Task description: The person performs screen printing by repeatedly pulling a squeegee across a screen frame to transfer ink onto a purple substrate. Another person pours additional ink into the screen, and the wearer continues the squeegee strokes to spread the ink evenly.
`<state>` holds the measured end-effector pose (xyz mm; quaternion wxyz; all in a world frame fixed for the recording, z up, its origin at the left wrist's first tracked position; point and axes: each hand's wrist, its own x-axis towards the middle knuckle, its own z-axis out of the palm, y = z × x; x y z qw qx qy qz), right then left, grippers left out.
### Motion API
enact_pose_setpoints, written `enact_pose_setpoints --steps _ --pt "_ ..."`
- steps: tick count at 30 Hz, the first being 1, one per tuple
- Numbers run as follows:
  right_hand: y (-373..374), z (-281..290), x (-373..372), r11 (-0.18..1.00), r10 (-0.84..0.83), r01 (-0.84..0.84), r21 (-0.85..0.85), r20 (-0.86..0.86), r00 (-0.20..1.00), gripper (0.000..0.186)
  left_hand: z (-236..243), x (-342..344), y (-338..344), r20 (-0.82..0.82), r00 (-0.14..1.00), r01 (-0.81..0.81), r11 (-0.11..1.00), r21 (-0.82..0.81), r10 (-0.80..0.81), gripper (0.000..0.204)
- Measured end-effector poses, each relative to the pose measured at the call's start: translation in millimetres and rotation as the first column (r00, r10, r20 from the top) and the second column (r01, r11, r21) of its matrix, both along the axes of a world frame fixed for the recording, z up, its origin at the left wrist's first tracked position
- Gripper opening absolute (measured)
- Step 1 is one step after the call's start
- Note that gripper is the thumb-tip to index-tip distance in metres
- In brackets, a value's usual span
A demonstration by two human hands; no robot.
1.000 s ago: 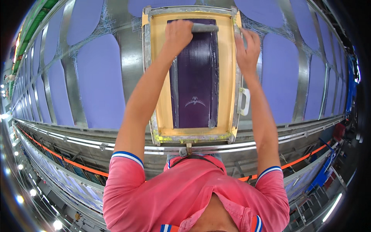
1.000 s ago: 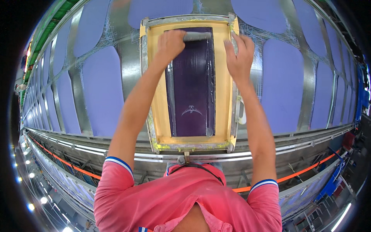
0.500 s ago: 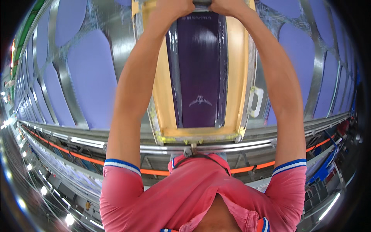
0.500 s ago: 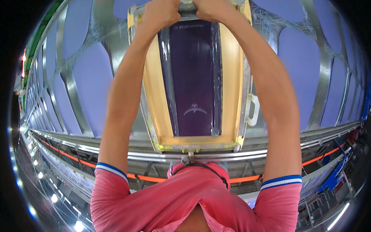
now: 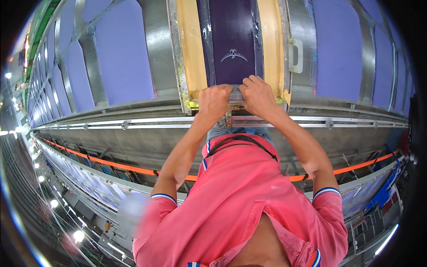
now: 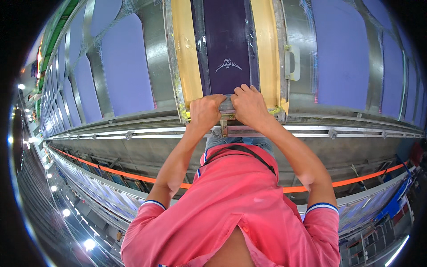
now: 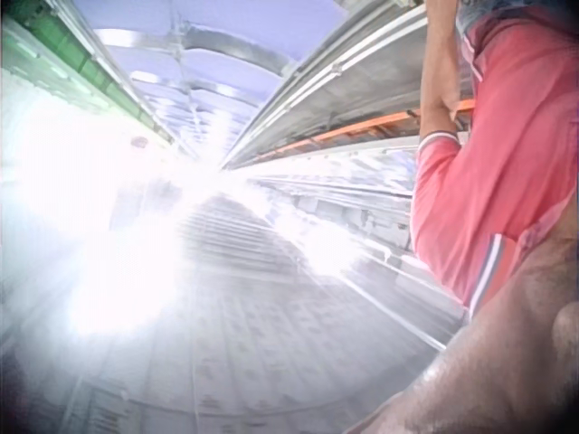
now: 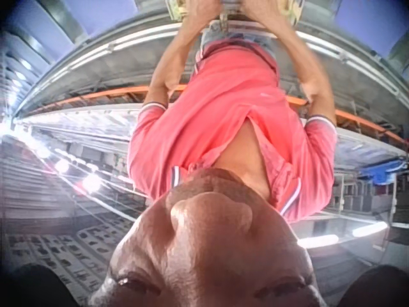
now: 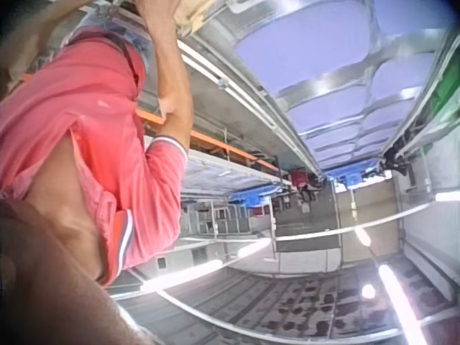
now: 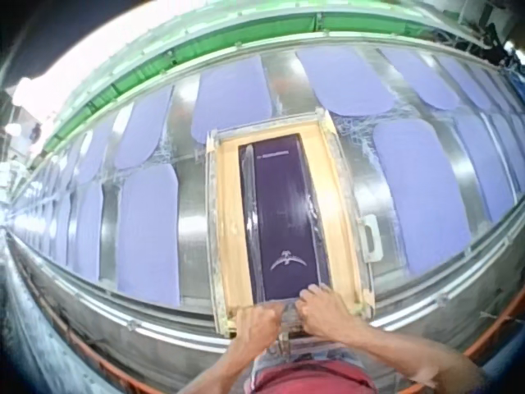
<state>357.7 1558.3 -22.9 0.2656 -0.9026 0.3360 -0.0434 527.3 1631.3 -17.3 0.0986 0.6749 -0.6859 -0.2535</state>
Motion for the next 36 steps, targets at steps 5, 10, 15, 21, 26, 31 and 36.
enact_pose_setpoints --steps 5,10,15,21,26,31,36 --pt "-86.9 3.9 24.8 0.999 -0.004 0.011 0.051 -0.142 0.99 0.01 10.6 32.0 -97.5 0.142 0.988 0.055 0.996 0.073 -0.065 0.026" --pt "-272.6 -5.2 75.1 0.996 -0.046 0.028 -0.085 -0.217 0.975 0.015 -8.7 79.4 -279.8 0.289 0.957 0.053 0.994 -0.098 -0.022 0.034" --pt "-414.7 -4.7 113.2 0.992 -0.057 0.027 -0.122 -0.252 0.966 0.02 -12.7 117.6 -418.3 0.338 0.941 0.073 0.977 -0.199 -0.002 0.026" --pt "-425.8 3.4 123.8 0.993 -0.05 0.029 -0.118 -0.181 0.982 0.017 -4.5 123.1 -433.5 0.335 0.942 0.046 0.982 -0.182 0.018 0.018" --pt "-345.2 -12.9 99.1 0.965 0.097 -0.13 -0.227 -0.152 0.984 0.016 -11.2 101.9 -343.3 0.318 0.947 0.068 0.993 -0.096 -0.034 0.034" --pt "-192.7 -10.1 56.9 0.99 0.045 -0.06 -0.125 -0.117 0.992 0.013 5.2 58.2 -201.3 0.253 0.967 0.029 0.999 0.023 -0.034 0.037" --pt "-43.9 3.1 9.9 0.995 0.093 -0.098 -0.036 -0.13 0.987 0.018 0.3 11.9 -42.3 0.072 0.997 -0.005 0.999 0.037 0.003 0.037"
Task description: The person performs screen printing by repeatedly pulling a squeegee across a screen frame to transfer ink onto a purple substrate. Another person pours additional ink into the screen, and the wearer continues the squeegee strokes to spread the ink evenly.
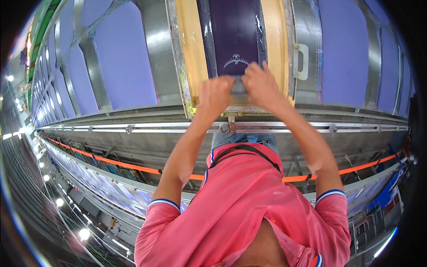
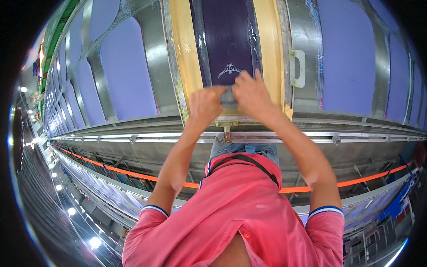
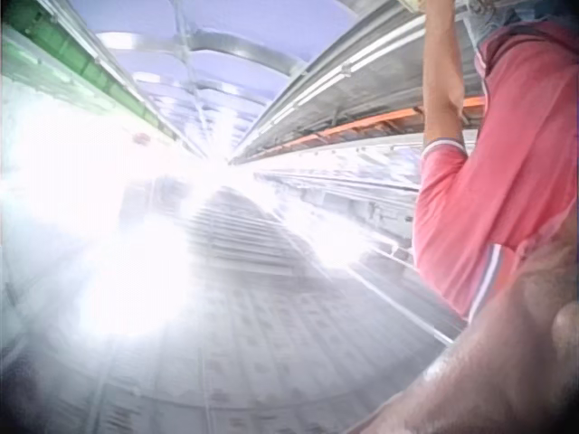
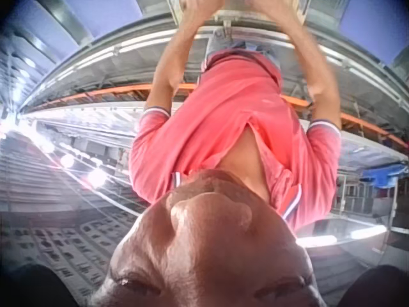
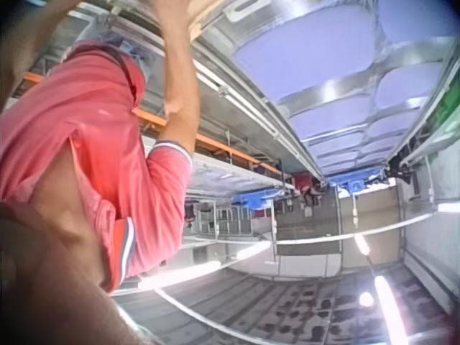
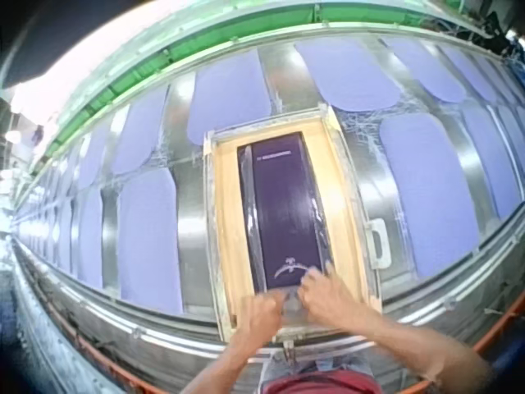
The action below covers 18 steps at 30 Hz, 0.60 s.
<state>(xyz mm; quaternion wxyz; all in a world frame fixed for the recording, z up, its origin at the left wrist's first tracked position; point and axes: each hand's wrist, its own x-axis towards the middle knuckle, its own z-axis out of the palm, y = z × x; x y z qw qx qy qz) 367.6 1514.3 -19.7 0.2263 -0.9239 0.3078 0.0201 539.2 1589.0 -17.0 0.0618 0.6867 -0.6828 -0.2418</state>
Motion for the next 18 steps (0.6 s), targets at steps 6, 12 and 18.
enact_pose_setpoints --steps 6,12,18 --pt "11.2 -6.1 -47.2 0.95 -0.289 0.311 0.002 0.375 0.881 0.055 2.6 -25.5 54.7 -0.024 1.0 -0.017 0.999 -0.046 0.016 0.035" --pt "-91.7 -110.4 -121.0 0.436 -0.863 0.891 0.129 0.341 0.373 0.044 5.6 -28.3 57.2 0.045 0.999 0.003 1.0 0.006 -0.003 0.036" --pt "-78.9 -22.8 -90.5 0.321 -0.934 0.781 0.536 0.315 0.168 0.037 17.9 3.3 85.3 -0.129 0.991 -0.042 0.988 -0.145 0.024 0.037"
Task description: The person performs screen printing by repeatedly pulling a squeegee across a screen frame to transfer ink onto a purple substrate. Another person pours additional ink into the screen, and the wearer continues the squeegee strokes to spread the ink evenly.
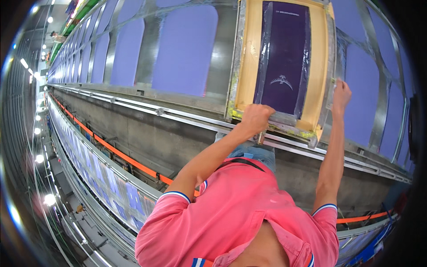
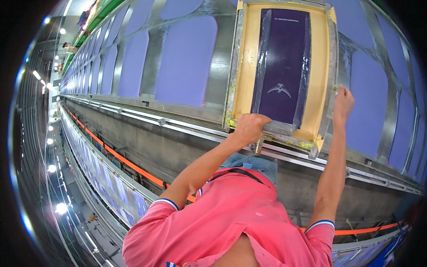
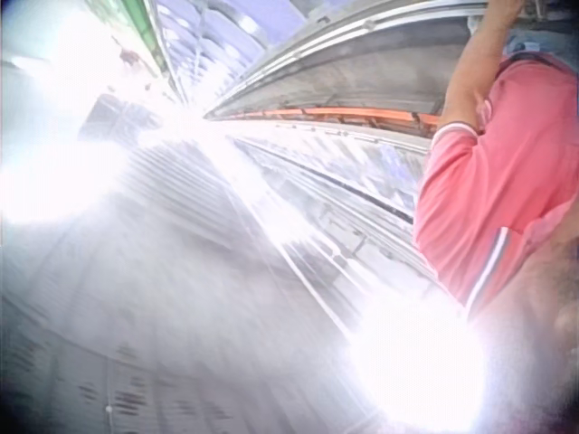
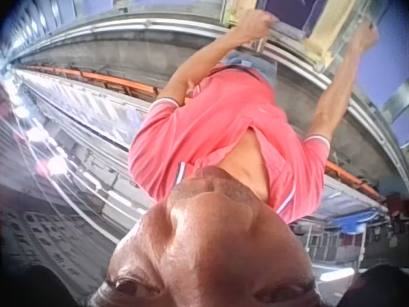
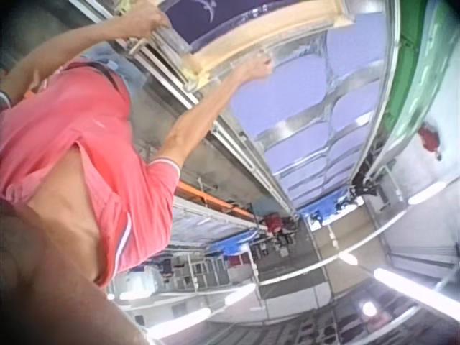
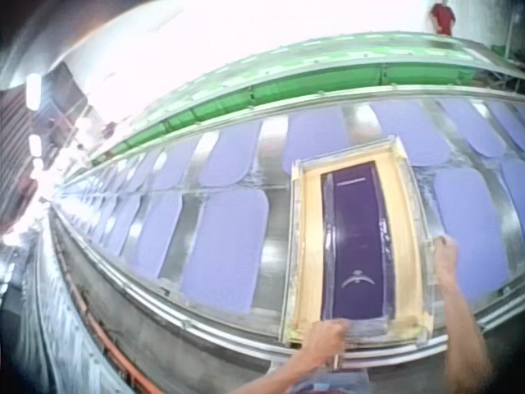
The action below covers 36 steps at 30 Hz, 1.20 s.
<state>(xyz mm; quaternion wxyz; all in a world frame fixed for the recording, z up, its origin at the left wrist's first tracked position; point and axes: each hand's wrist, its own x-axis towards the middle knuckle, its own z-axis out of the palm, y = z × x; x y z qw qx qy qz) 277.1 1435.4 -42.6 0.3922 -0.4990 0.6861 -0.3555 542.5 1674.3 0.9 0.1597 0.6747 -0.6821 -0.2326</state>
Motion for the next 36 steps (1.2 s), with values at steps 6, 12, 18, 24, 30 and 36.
enact_pose_setpoints --steps 6,12,18,24,30,36 --pt "31.3 2.8 117.9 0.958 -0.05 0.019 -0.287 -0.102 0.994 0.036 17.4 105.9 23.6 -0.001 1.0 -0.025 0.999 -0.039 0.025 0.042" --pt "92.9 -3.1 331.4 0.988 -0.032 0.034 -0.15 0.013 0.999 0.037 21.8 302.8 62.3 0.115 0.985 -0.126 0.992 -0.026 0.129 0.038" --pt "112.6 -23.1 365.3 0.983 -0.087 0.084 -0.162 -0.012 0.996 0.033 38.0 356.7 72.3 0.128 0.989 -0.087 0.995 0.049 0.08 0.037" --pt "101.8 -57.8 353.2 0.975 -0.052 0.024 -0.221 -0.123 0.991 0.038 24.4 342.5 99.9 0.056 0.998 -0.016 1.0 0.01 0.015 0.024" --pt "101.3 -37.4 358.2 0.995 -0.03 0.015 -0.1 -0.148 0.989 0.04 5.8 339.1 121.2 0.083 0.996 0.026 1.0 0.002 -0.027 0.036" --pt "97.5 -31.6 366.4 1.0 -0.018 0.019 0.0 -0.278 0.961 0.039 -19.1 340.9 103.7 0.086 0.996 0.007 0.974 -0.226 0.013 0.029"
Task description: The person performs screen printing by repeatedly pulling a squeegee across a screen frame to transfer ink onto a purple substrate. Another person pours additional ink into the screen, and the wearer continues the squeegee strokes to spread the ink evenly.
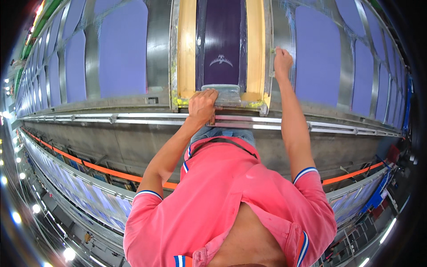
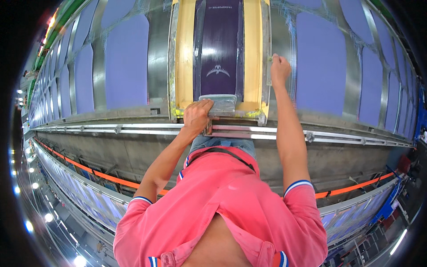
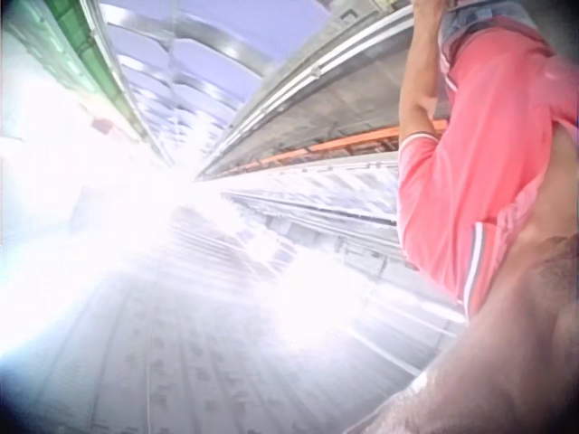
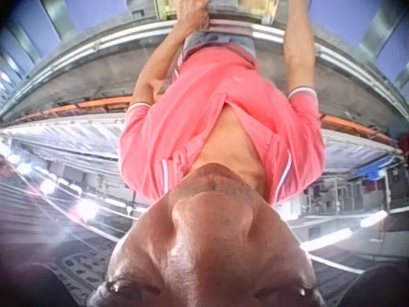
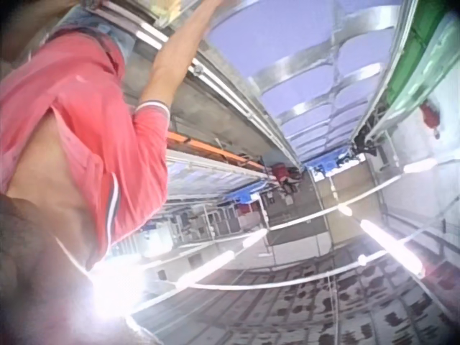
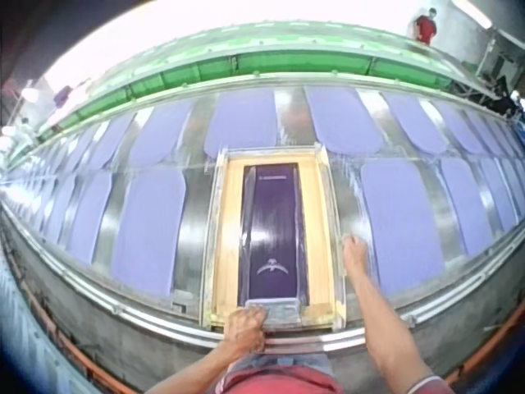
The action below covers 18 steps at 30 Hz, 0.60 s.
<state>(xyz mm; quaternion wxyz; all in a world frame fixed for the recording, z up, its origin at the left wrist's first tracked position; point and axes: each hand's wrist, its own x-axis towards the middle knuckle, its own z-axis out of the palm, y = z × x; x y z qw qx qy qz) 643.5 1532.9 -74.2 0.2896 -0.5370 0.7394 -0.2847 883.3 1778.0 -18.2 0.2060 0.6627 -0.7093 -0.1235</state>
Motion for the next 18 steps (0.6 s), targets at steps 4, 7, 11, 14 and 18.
enact_pose_setpoints --steps 4,7,11,14,18 --pt "12.9 2.6 3.8 0.996 -0.021 0.005 -0.091 -0.176 0.984 0.043 -9.3 26.5 -96.6 0.019 0.999 -0.025 0.999 -0.041 0.026 0.031" --pt "-9.4 9.7 14.2 0.959 0.033 -0.095 -0.265 -0.231 0.973 0.047 -9.4 60.5 -198.0 0.081 0.992 -0.101 0.994 0.042 0.097 0.033" --pt "-85.0 52.2 65.0 0.838 0.22 -0.279 -0.468 -0.179 0.959 0.041 -21.5 101.8 -329.3 0.184 0.979 -0.09 0.996 0.013 0.086 0.032" --pt "-163.0 73.4 109.9 0.691 0.402 -0.45 -0.566 -0.217 0.89 0.03 -6.7 112.7 -401.1 0.252 0.968 -0.028 0.999 0.033 0.018 0.03" --pt "-261.9 98.7 176.6 0.453 0.709 -0.746 -0.488 -0.31 0.633 0.023 17.8 134.2 -464.5 0.234 0.97 0.024 0.98 0.197 -0.071 0.023"
